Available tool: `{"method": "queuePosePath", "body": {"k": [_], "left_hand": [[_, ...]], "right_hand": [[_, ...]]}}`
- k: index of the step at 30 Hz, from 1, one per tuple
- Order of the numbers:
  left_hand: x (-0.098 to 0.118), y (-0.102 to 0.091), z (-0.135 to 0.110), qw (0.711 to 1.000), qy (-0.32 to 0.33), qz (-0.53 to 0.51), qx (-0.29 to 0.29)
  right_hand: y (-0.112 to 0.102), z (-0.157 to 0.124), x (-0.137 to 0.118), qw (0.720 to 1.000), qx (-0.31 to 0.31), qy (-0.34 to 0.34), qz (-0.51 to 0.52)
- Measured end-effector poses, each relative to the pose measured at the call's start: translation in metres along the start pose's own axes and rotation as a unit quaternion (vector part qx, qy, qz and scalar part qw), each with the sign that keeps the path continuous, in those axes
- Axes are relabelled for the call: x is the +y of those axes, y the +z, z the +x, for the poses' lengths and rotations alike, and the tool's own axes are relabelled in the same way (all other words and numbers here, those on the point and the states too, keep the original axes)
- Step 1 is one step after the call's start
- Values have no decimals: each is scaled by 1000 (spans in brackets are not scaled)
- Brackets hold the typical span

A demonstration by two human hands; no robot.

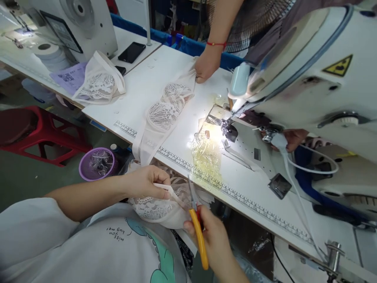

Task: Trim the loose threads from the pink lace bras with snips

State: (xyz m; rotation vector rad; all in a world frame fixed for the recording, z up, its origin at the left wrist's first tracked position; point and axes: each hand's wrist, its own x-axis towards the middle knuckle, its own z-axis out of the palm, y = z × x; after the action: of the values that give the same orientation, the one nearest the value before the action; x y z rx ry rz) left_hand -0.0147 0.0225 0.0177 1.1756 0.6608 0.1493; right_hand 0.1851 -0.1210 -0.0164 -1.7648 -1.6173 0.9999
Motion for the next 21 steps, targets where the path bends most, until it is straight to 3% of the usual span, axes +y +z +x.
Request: {"method": "queuePosePath", "body": {"k": [3,6,13,21], "left_hand": [[4,-2,-11,996,86,14,-6],[8,-5,-21,987,160,29,9],[-5,-17,-33,982,164,-10,89],[-30,-31,-33,939,152,108,288]], "right_hand": [[-2,13,-13,997,64,-33,1],[5,26,-21,996,16,-67,55],[32,21,-24,996,12,-32,81],[37,16,-11,998,22,-51,13]]}}
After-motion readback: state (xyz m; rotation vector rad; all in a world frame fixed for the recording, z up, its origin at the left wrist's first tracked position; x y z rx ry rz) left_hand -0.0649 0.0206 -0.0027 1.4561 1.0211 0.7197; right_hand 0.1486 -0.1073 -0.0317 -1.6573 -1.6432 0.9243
